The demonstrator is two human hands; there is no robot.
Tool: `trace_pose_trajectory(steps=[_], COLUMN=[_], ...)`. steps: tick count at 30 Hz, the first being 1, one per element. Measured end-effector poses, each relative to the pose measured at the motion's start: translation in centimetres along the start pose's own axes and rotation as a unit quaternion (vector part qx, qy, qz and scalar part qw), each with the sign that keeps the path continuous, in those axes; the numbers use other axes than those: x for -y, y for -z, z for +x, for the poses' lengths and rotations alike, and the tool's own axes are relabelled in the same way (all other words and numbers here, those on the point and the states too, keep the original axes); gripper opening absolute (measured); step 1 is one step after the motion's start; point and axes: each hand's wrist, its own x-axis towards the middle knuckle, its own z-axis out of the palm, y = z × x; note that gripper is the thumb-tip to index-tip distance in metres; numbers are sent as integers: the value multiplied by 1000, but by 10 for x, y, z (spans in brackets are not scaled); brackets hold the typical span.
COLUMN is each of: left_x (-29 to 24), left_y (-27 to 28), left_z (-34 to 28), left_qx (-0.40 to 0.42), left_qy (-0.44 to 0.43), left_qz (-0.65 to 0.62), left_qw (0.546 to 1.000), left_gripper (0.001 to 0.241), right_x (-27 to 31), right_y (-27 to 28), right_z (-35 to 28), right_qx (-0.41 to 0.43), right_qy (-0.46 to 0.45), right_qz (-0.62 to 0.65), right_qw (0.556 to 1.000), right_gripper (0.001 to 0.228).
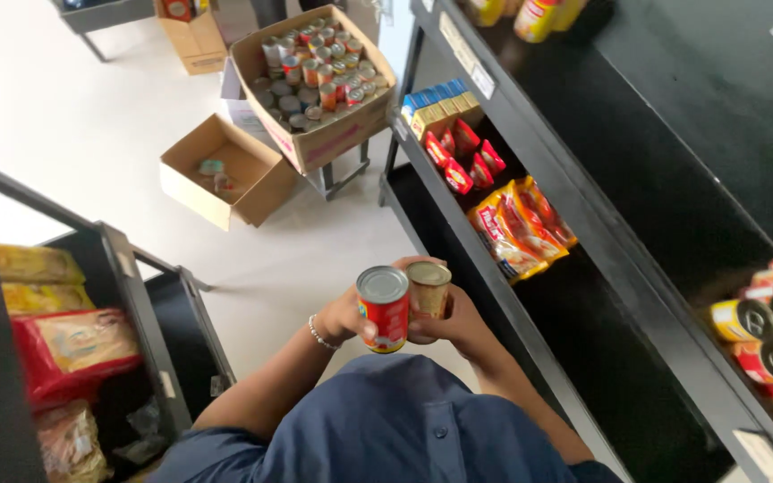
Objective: Stocking various canned goods from a cardboard box onto grocery store shelves.
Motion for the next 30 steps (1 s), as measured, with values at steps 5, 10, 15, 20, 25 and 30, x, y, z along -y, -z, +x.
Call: trace_pose_trajectory(steps=[5,10,15,20,25,30], left_x=[-10,-21,28,33,38,43], left_y=[1,10,51,80,115,136], left_z=[-19,-14,-9,25,53,80], left_qx=[-93,-164,-132,-149,-211,-313], left_qy=[-63,-135,-76,-48,-64,-144], left_qz=[-48,-77,-107,-88,-82,-130], left_qw=[993,974,983,984,972,930], left_gripper=[116,90,73,77,76,78], right_x=[32,29,13,6,-1,4], right_y=[-31,-24,6,39,80,98], right_z=[18,43,72,128,191,258], right_qx=[73,92,62,108,161,253], right_qy=[15,75,73,107,26,45], right_qz=[90,132,67,-71,-120,-97], right_qw=[993,984,993,986,979,961], right_gripper=[73,74,71,60,63,72])
